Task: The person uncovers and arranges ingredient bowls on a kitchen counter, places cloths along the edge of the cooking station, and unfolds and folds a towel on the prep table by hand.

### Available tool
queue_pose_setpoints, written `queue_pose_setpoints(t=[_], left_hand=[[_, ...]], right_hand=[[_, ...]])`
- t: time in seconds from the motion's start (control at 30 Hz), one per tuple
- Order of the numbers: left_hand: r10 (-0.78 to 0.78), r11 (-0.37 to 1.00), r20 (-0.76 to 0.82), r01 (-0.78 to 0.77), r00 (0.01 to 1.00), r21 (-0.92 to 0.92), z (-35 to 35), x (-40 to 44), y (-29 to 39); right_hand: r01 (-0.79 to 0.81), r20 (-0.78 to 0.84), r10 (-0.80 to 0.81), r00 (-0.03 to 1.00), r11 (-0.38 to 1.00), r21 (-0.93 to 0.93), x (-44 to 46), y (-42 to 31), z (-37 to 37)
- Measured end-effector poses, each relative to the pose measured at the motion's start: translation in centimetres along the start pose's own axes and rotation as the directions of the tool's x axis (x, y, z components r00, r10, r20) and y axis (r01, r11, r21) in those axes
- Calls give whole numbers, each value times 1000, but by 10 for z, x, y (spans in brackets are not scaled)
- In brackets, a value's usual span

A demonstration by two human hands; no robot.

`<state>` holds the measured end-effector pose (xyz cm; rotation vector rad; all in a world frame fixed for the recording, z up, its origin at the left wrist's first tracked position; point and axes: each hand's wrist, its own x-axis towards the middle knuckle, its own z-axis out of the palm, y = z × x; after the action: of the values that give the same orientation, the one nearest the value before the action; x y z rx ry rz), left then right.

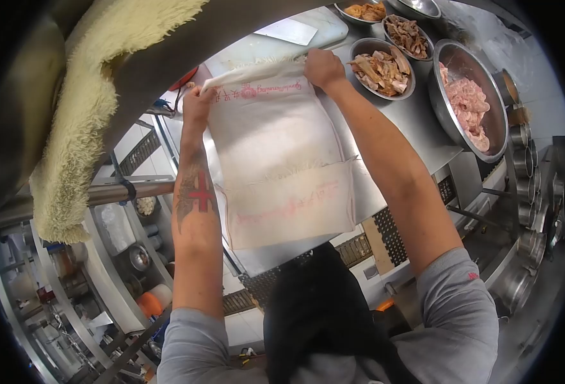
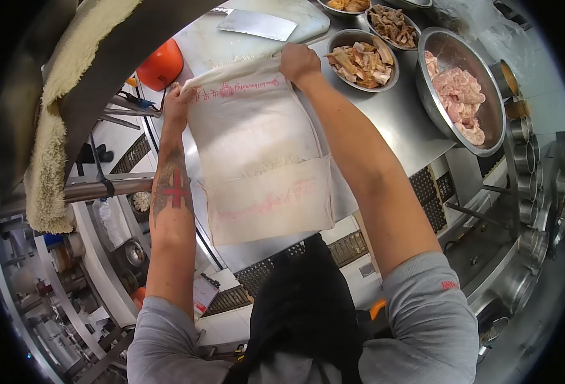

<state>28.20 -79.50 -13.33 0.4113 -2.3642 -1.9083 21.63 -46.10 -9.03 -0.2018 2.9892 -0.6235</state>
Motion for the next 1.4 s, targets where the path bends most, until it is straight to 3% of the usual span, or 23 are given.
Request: queue_pose_setpoints(t=[0.07, 0.17, 0.23, 0.3, 0.33, 0.37, 0.4, 0.47, 0.5, 0.53, 0.57, 0.63, 0.7, 0.73, 0.77, 0.83, 0.97, 1.13, 1.23, 1.3, 1.33, 1.37, 1.4], left_hand=[[-17, 997, 7, 17, 1000, -70, -9, 16, -13], [-119, 957, 87, 138, 989, -257, -20, 25, -15], [-194, 856, 110, 223, 975, -465, 2, -9, 42], [-178, 897, 79, 195, 981, -396, 0, 2, 37], [-18, 996, 2, 18, 1000, -85, -4, 17, 22], [159, 959, -18, -150, 987, 241, -7, 25, 12], [171, 891, -41, -137, 984, 432, -3, 20, 21], [142, 813, -3, -115, 990, 571, 0, 13, 38], [109, 712, 35, -102, 993, 694, 3, 8, 45], [105, 717, 43, -106, 993, 689, 5, 0, 54], [179, 668, -18, -108, 984, 736, 7, -9, 61], [242, 625, -77, -95, 967, 775, 10, -34, 61], [678, 568, -116, -417, 726, 710, 9, -68, 53], [696, 509, -113, -376, 710, 774, 10, -88, 49], [695, 512, -117, -373, 710, 774, 12, -104, 45], [489, 483, -8, -263, 872, 835, 14, -133, 33], [445, 401, 113, -310, 889, 862, 8, -168, 12], [201, 311, 75, -136, 977, 941, 8, -201, 19], [239, 340, 101, -181, 966, 923, -1, -192, 43], [426, 402, 73, -261, 902, 878, 1, -152, 25], [406, 542, -15, -228, 914, 809, 7, -135, 28], [411, 540, -17, -229, 911, 810, 8, -120, 28], [241, 475, 48, -161, 969, 865, 7, -103, 26]], right_hand=[[-16, -6, 16, 1000, 999, 33, 20, 15, 10], [62, -284, -49, 958, 997, 37, 53, 56, 45], [2, -318, 84, 944, 966, 260, 39, 44, 18], [31, -339, 71, 938, 958, 286, 28, 32, 9], [55, -367, 64, 928, 951, 304, 24, 29, 5], [56, -366, 62, 928, 951, 305, 22, 28, 0], [72, -285, -13, 959, 978, 197, 19, 27, -3], [97, -195, -79, 978, 992, 86, 14, 25, -6], [213, -259, -198, 945, 977, 29, 8, 24, -6], [318, -312, -313, 897, 947, -36, -2, 24, -9], [311, -310, -310, 899, 949, -45, -12, 27, -14], [414, -402, -325, 856, 897, 158, -47, 24, -28], [484, -401, -420, 814, 872, 70, -90, 31, -43], [446, -323, -398, 858, 891, 86, -112, 34, -48], [409, -251, -376, 892, 908, 96, -128, 37, -54], [464, -176, -444, 878, 881, 93, -152, 59, -35], [479, 13, -482, 876, 874, 85, -190, 54, -30], [531, 24, -530, 848, 846, -49, -199, 59, -24], [437, -33, -439, 898, 898, -43, -191, 46, -33], [306, -166, -312, 936, 950, -59, -165, 33, -31], [309, -174, -315, 933, 949, -59, -151, 28, -28], [277, -116, -285, 951, 957, -81, -138, 25, -22], [248, -59, -255, 965, 963, -104, -124, 23, -17]])
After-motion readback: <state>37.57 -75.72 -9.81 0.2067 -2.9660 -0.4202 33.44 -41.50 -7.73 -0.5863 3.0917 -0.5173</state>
